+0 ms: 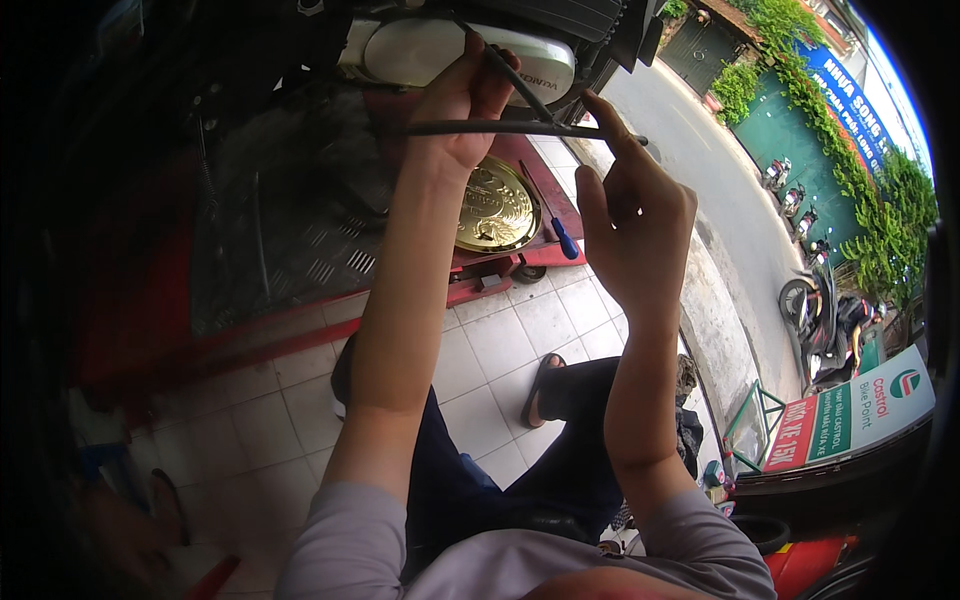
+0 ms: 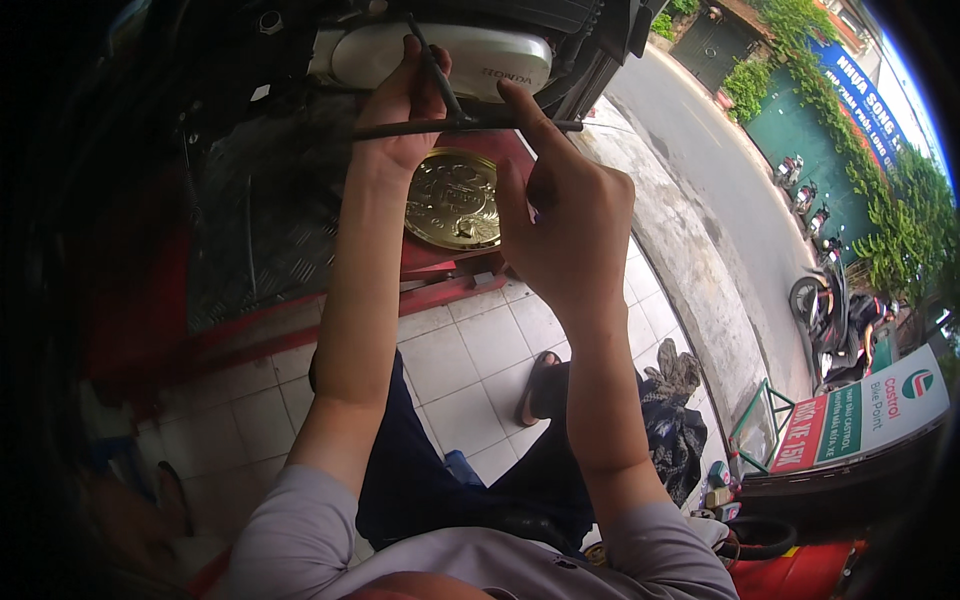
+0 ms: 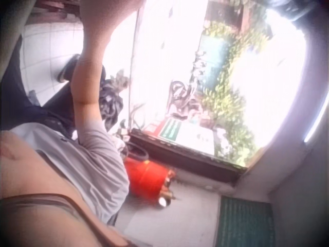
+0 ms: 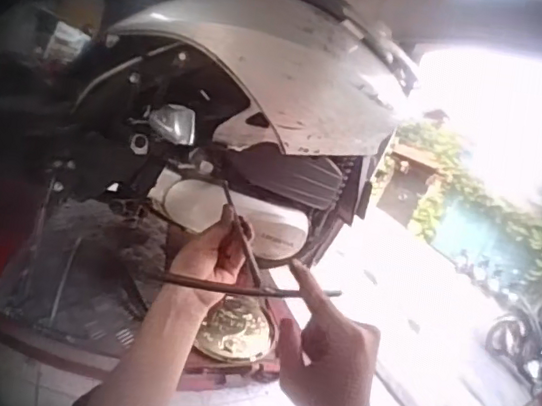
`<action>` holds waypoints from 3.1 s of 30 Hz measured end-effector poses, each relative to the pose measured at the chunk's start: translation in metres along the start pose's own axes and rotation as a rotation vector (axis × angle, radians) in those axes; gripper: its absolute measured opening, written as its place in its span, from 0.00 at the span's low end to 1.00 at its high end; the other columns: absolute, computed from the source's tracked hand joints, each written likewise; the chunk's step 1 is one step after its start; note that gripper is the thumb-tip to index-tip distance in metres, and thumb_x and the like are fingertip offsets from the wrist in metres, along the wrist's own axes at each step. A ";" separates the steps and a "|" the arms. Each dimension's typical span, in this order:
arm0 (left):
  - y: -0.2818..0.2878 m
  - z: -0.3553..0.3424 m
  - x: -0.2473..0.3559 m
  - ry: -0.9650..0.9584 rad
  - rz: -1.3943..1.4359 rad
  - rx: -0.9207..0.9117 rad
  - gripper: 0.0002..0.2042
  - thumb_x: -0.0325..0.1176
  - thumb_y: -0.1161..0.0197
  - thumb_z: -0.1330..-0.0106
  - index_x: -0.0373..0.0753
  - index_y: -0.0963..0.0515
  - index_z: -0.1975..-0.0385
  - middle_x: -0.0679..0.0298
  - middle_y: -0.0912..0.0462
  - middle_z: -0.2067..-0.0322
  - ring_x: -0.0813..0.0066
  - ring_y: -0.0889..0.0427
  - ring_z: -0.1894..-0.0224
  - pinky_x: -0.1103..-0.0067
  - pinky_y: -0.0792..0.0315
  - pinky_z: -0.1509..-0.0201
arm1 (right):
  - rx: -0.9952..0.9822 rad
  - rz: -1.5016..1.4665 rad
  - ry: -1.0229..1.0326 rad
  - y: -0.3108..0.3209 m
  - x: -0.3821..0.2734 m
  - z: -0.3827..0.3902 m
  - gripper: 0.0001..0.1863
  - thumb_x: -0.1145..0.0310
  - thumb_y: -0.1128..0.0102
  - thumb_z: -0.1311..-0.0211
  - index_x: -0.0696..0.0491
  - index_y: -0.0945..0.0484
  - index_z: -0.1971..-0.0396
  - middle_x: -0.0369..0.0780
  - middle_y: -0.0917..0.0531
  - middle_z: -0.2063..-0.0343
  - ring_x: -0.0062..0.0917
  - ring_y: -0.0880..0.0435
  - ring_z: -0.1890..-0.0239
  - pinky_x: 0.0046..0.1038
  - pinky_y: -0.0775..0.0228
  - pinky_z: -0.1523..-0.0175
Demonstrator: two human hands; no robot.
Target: The person uses a T-handle wrench to loosen and remove a bolt from the underside of a motorcycle. They then use a screwdriver to adjust a component near the engine casing.
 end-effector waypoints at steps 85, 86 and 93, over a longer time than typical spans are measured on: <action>-0.009 0.003 -0.003 -0.084 -0.216 0.100 0.08 0.29 0.35 0.38 0.32 0.22 0.63 0.60 0.16 0.67 0.71 0.15 0.65 0.81 0.17 0.61 | -0.091 0.142 -0.223 -0.004 0.001 0.010 0.26 0.72 0.42 0.44 0.61 0.28 0.43 0.37 0.30 0.95 0.15 0.33 0.92 0.22 0.39 0.79; -0.005 -0.002 -0.001 -0.099 -0.200 0.107 0.09 0.31 0.34 0.38 0.33 0.21 0.63 0.61 0.16 0.68 0.72 0.15 0.65 0.81 0.18 0.62 | -0.200 0.108 -0.212 -0.011 0.000 0.011 0.24 0.72 0.42 0.44 0.61 0.26 0.45 0.38 0.30 0.95 0.16 0.33 0.92 0.23 0.39 0.79; 0.001 -0.006 0.003 0.042 -0.153 0.167 0.04 0.26 0.34 0.38 0.34 0.22 0.68 0.62 0.17 0.70 0.75 0.17 0.67 0.84 0.19 0.63 | -0.401 -0.253 0.063 -0.040 -0.034 0.023 0.27 0.73 0.37 0.49 0.57 0.26 0.45 0.39 0.31 0.94 0.24 0.34 0.92 0.25 0.40 0.80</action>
Point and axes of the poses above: each hand's wrist, its own z-axis away from the middle knuckle, its own y-axis out of the back of the hand, x = y × z, the point moved 5 cm from there along -z, towards the middle knuckle
